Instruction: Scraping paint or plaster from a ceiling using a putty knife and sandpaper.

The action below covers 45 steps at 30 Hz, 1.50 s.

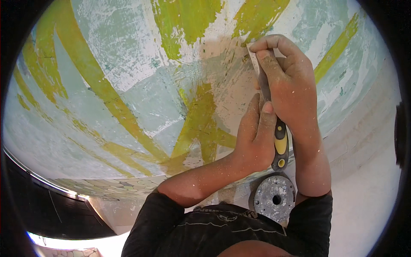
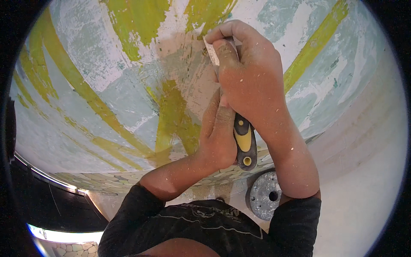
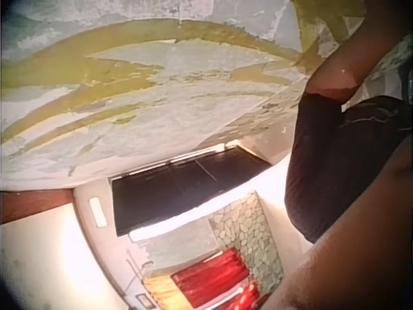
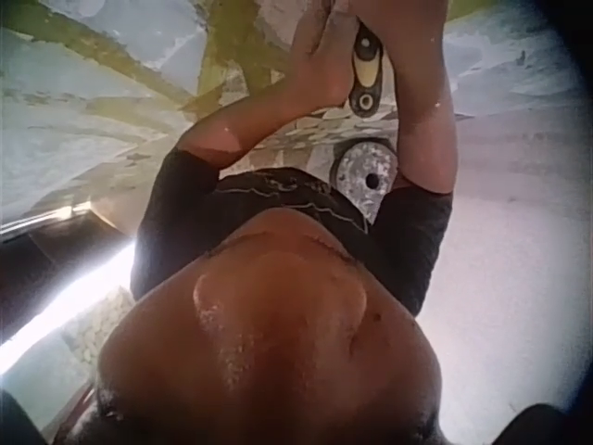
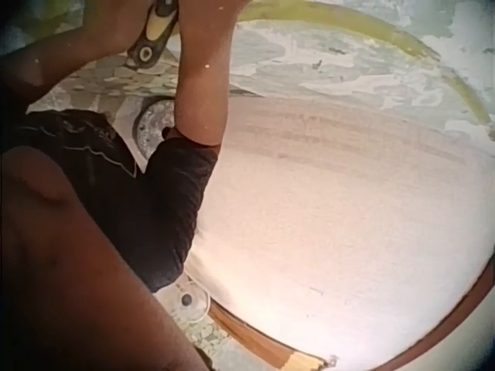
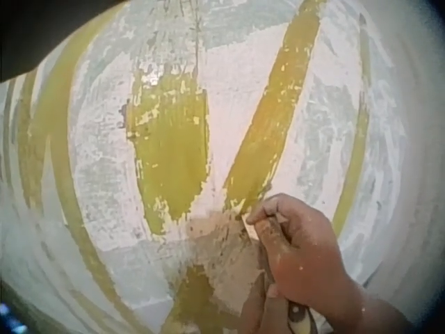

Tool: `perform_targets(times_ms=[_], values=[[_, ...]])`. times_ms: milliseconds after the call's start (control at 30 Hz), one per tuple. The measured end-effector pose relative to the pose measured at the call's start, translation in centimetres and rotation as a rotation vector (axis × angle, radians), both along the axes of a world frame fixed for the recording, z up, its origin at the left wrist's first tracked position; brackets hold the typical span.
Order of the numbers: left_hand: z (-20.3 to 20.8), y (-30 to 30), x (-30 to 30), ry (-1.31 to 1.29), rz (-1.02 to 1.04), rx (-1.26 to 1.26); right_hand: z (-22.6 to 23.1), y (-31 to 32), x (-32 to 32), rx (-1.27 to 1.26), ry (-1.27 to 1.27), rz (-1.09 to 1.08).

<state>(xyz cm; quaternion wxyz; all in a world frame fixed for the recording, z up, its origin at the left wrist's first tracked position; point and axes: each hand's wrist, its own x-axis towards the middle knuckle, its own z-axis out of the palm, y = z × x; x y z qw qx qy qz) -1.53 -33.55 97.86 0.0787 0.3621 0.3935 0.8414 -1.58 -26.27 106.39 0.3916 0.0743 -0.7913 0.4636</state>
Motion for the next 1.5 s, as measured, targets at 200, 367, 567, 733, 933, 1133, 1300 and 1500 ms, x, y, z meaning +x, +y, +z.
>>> perform_targets(times_ms=[200,367,567,733,933,1133,1300,1500], values=[[0.8,1.0,0.1,-0.002,0.01,0.101,1.4,0.3,-0.5,0.306,0.215,-0.155],[-0.3,1.7,-0.5,0.094,0.114,0.125,1.2,0.1,-0.9,0.096,0.048,-0.065],[0.3,0.9,-0.6,0.154,-0.007,0.144,1.3,-0.1,0.2,0.084,0.027,-0.018],[0.1,2.0,-0.1,0.072,-0.041,0.173,1.9,-0.2,0.5,-0.02,-0.089,0.013],[-0.5,2.0,0.3,0.001,-0.097,0.14,1.5,0.4,0.6,-0.035,-0.102,0.022],[-0.3,2.4,-0.4,0.067,-0.054,0.19,1.8,0.2,0.3,-0.031,-0.065,0.054],[0.2,2.2,-0.1,0.04,-0.059,0.221,2.1,0.1,0.3,-0.011,-0.091,-0.008],[-0.3,1.0,-1.0,0.122,-0.066,0.155,0.7,-0.1,-0.3,-0.014,0.008,-0.006]])
